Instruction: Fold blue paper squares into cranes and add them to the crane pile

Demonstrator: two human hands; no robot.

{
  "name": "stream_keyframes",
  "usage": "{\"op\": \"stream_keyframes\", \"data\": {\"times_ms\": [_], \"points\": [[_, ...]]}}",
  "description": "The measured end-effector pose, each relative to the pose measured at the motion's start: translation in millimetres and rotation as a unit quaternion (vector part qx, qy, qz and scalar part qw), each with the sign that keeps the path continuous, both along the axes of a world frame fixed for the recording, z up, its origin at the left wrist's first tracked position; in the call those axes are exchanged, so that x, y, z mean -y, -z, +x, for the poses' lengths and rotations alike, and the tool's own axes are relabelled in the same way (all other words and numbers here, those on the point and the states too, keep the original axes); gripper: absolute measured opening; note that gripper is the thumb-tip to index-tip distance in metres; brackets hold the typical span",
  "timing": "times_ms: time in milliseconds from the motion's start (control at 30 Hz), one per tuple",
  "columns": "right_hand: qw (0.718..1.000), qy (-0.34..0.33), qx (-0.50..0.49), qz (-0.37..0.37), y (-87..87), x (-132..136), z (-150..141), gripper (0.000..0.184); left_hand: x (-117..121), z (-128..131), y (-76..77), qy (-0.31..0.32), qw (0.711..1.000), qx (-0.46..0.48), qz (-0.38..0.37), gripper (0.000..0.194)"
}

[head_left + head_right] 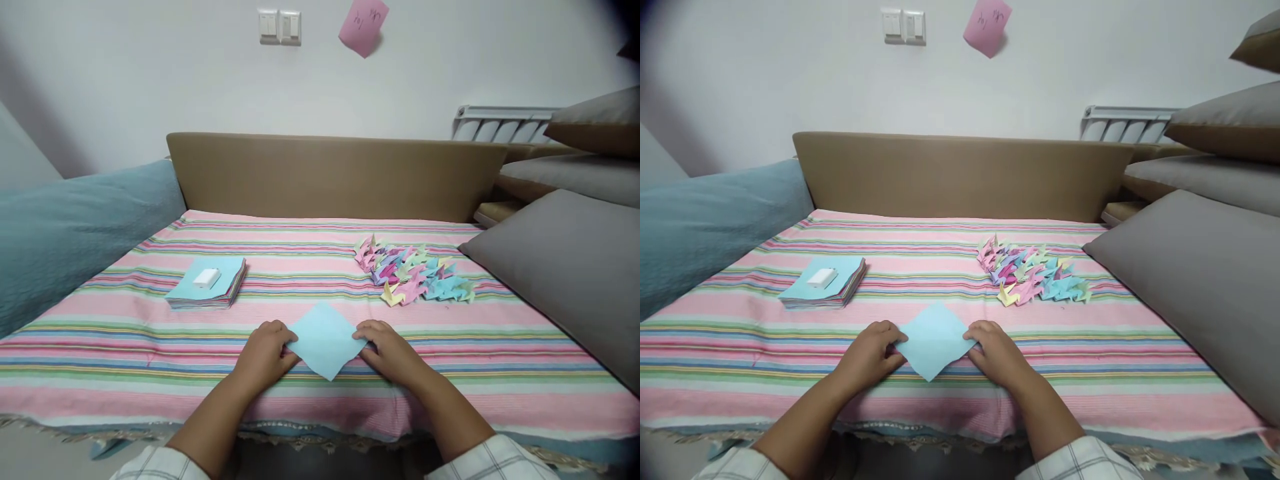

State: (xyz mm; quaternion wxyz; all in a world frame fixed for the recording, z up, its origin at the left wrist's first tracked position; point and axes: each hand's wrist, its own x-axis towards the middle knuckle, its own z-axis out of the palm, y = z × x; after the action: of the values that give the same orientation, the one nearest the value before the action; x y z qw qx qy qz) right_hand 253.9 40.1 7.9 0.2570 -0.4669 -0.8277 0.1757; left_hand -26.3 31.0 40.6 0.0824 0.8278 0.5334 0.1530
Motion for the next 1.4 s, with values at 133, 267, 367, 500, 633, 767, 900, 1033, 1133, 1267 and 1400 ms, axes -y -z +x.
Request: {"op": "stream_keyframes", "data": {"times_ms": [133, 267, 367, 500, 633, 767, 900, 1033, 1133, 1267, 1400], "points": [[0.999, 0.028, -0.012, -0.021, -0.4, -3, 2, 0.019, -5, -7, 0.3, -0.053, 0.998, 0.029, -0.015, 0.015], [0.998, 0.046, -0.014, -0.028, -2.7, -5, -2, 0.021, -9, -9, 2.8, -0.088, 0.994, 0.063, -0.030, 0.023], [0.996, 0.085, 0.004, -0.015, -2.2, -7, -8, 0.028, -10, -7, 4.6, -0.108, 0.992, 0.064, -0.012, 0.027], [0.990, 0.136, 0.022, -0.002, 1.2, -7, -15, 0.029, -8, -1, 3.8, -0.135, 0.990, 0.046, 0.004, 0.028], [0.987, 0.158, 0.030, 0.004, 3.4, -6, -18, 0.027, -7, 3, 2.1, -0.148, 0.988, 0.035, 0.002, 0.027], [0.986, 0.164, 0.031, 0.006, 3.9, -6, -15, 0.026, -6, 3, 1.6, -0.143, 0.990, 0.011, -0.009, 0.027], [0.985, 0.168, 0.032, 0.002, 3.7, -6, -14, 0.023, -3, 7, 2.7, -0.153, 0.987, -0.034, 0.048, 0.017], [0.983, 0.183, 0.016, -0.002, 5.8, -5, -15, 0.015, 10, 28, 14.9, -0.008, 0.990, -0.043, 0.136, 0.022], [0.984, 0.179, 0.012, 0.010, 8.0, -5, -15, 0.018, 25, 51, 30.2, 0.101, 0.987, -0.040, 0.122, 0.035], [0.984, 0.177, 0.014, 0.024, 4.2, -2, -16, 0.021, 36, 66, 41.9, 0.104, 0.989, -0.075, 0.071, 0.070], [0.984, 0.148, 0.030, 0.093, -3.6, 15, -30, 0.022, 36, 65, 40.5, 0.106, 0.989, -0.095, 0.050, 0.070]]}}
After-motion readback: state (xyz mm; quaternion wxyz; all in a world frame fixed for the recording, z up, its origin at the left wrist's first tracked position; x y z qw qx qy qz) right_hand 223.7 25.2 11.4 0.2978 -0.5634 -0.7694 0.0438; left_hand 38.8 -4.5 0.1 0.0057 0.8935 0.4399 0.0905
